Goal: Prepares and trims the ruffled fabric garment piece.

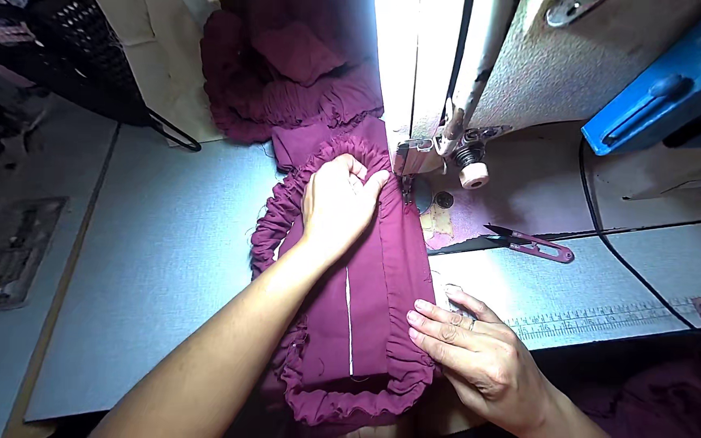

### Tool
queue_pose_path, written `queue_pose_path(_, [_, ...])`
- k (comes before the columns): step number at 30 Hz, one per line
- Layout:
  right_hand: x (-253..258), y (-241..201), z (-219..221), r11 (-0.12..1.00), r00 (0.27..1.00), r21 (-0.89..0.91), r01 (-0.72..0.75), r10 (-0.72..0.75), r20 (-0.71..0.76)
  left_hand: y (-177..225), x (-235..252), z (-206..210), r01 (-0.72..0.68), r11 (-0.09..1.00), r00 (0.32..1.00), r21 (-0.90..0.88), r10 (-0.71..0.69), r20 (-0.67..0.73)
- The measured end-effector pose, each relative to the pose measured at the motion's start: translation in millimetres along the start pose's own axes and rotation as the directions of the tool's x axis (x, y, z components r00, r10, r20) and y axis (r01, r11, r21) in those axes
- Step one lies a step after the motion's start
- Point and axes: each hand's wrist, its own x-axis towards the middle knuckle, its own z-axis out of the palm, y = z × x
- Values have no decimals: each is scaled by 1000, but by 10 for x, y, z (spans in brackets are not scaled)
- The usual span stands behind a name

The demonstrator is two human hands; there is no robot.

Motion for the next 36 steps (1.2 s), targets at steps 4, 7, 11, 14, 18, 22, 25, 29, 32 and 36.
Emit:
queue_pose_path(4, [-6,-16,8,1000,1000,-12,-10,10,-1,62,248,-42,35,999,999,21,-35,-22])
queue_pose_path(7, [-4,-23,19,1000,1000,-18,-12,12,-8,133,349,-49,41,991,999,127,-39,-21])
queue_pose_path(11, [-5,-34,24,999,1000,-39,-9,9,-7,153,401,4,-72,977,997,201,72,8])
queue_pose_path(14, [-1,-41,34,999,1000,-49,-4,4,-11,201,413,7,-99,974,995,202,96,25])
queue_pose_path(18, [-2,-48,44,998,1000,-70,-6,5,-19,211,414,24,-149,970,989,190,148,17])
queue_pose_path(22, [-15,-55,51,997,999,-75,-4,2,-35,117,431,76,-265,957,964,116,265,18])
queue_pose_path(25, [-18,-60,67,995,999,-98,-9,4,-53,90,431,85,-337,930,942,148,331,61])
queue_pose_path(29, [-24,-81,77,994,998,-103,-30,23,-65,106,293,13,-454,846,891,280,434,133])
queue_pose_path(32, [-36,-93,81,994,997,-98,-40,33,-74,-60,94,-13,-516,820,849,248,451,275])
queue_pose_path(36, [-20,-112,72,993,998,-115,-37,30,-64,-58,68,-110,-425,876,836,230,282,471])
